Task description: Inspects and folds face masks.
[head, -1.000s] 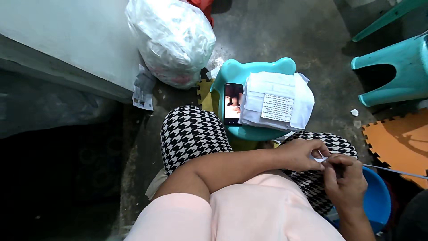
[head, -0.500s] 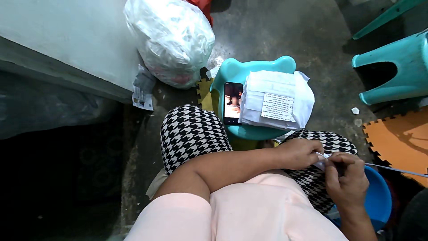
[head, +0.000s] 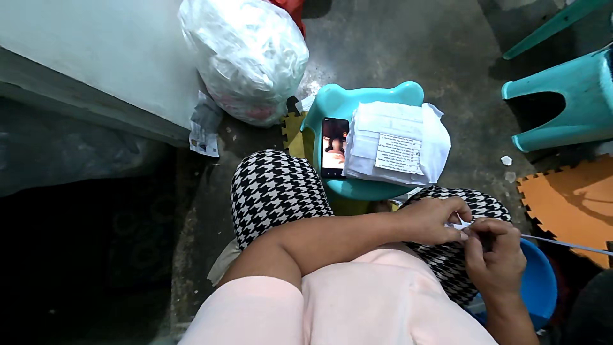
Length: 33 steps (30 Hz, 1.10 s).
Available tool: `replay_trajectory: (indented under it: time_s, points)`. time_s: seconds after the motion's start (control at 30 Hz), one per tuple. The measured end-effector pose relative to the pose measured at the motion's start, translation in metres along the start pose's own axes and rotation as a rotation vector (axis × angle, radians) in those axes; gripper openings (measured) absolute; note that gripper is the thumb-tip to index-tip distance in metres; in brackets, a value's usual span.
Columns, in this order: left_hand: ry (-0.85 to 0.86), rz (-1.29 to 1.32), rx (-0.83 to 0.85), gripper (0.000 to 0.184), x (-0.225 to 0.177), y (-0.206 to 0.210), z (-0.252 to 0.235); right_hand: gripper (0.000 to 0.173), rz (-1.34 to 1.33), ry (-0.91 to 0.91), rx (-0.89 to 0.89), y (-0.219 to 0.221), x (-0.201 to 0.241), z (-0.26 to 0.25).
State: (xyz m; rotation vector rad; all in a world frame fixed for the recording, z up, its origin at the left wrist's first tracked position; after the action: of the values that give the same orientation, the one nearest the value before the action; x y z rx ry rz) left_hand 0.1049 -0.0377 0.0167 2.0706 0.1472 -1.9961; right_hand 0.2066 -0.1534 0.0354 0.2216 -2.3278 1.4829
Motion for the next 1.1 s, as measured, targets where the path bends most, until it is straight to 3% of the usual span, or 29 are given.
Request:
replay_trajectory:
  time_s: [0.3, 0.6, 0.83, 1.1]
  points:
    - [-0.082, -0.157, 0.079, 0.026, 0.009, 0.005, -0.001, 0.018, 0.003, 0.001, -0.010, 0.000, 0.002, 0.001]
    - [0.057, -0.078, 0.020, 0.017, 0.001, 0.003, 0.000, 0.023, -0.009, 0.010, -0.018, -0.001, 0.001, 0.002]
    - [0.054, -0.041, 0.006, 0.022, -0.002, 0.005, 0.000, 0.041, -0.048, 0.120, 0.092, -0.002, 0.000, -0.001]
    - [0.159, -0.051, -0.025, 0.022, -0.007, 0.004, 0.001, 0.036, -0.178, 0.183, 0.145, -0.009, -0.001, -0.006]
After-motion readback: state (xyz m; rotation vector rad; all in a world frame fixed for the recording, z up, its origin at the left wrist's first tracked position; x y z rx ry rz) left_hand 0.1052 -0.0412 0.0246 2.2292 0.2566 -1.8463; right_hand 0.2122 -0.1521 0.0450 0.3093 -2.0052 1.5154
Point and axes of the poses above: each hand's wrist, its own z-axis away from the middle knuckle, its own y-axis out of the palm, x = y × z, the point moved 5 cm from there along -z, towards the middle knuckle, and after that the axes turned 9 degrees about z, right-handed, at the moved point
